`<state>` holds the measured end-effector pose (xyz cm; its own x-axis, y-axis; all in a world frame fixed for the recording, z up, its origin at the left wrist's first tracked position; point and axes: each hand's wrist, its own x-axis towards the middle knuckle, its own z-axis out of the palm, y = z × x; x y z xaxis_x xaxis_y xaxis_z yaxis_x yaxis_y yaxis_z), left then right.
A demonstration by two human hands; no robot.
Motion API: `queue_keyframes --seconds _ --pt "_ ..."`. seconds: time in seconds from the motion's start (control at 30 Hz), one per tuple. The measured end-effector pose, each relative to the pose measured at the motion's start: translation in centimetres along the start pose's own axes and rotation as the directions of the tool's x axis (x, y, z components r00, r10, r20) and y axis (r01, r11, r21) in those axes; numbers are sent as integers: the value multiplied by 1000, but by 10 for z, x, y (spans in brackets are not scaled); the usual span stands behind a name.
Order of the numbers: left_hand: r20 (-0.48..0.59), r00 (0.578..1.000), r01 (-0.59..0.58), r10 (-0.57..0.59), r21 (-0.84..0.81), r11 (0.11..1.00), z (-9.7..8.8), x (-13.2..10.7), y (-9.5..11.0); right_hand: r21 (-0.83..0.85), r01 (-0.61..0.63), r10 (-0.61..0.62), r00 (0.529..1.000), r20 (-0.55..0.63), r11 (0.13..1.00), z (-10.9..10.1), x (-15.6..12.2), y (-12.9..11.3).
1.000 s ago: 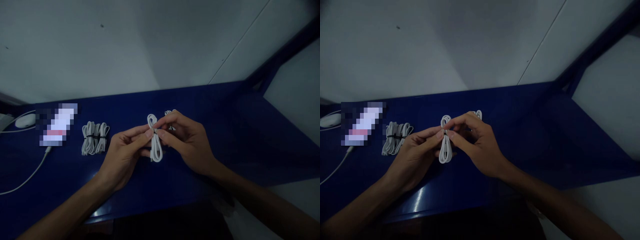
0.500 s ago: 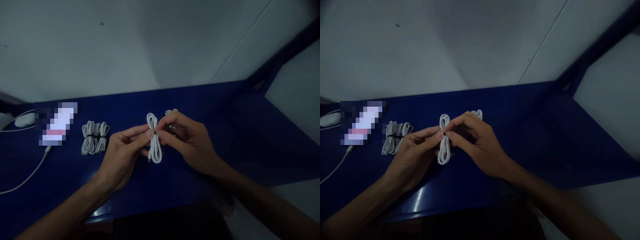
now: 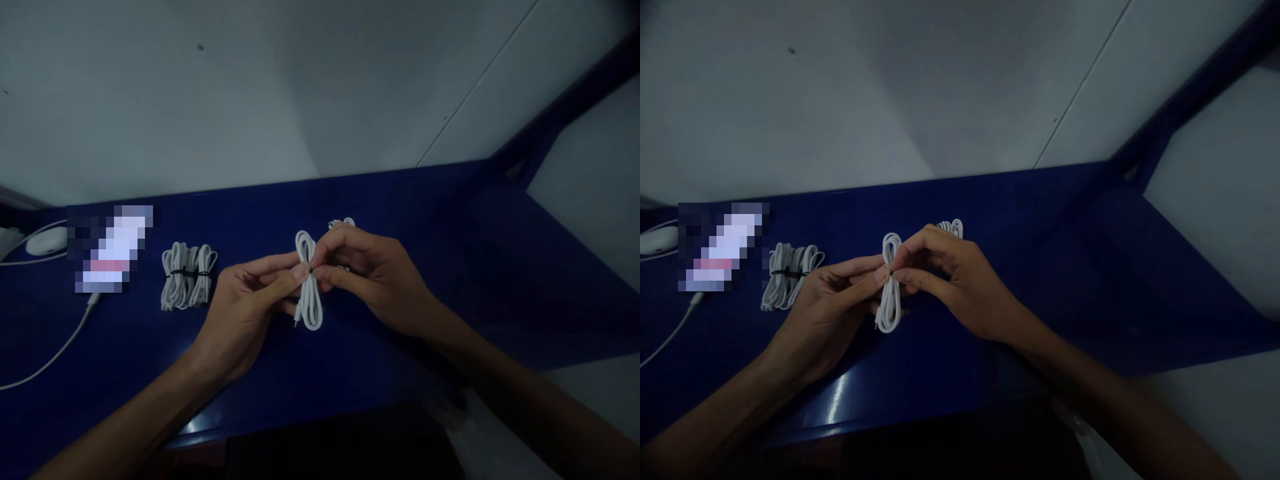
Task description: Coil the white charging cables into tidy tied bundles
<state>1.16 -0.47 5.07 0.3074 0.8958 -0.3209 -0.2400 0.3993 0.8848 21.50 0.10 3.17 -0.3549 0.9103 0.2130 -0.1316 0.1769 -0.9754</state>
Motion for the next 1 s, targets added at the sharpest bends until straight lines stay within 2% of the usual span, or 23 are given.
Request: queue_keyframes --seconds 0.4,0.77,1.0 --pt "59 997 58 -56 -22 998 -4 1 -2 53 -13 12 999 35 999 -2 2 7" --pt "57 996 77 -75 -37 996 -1 0 2 93 -15 14 1000 10 996 0 1 9" --pt "103 992 74 -69 -49 996 -1 -1 2 110 51 -50 999 -15 993 -2 3 7"
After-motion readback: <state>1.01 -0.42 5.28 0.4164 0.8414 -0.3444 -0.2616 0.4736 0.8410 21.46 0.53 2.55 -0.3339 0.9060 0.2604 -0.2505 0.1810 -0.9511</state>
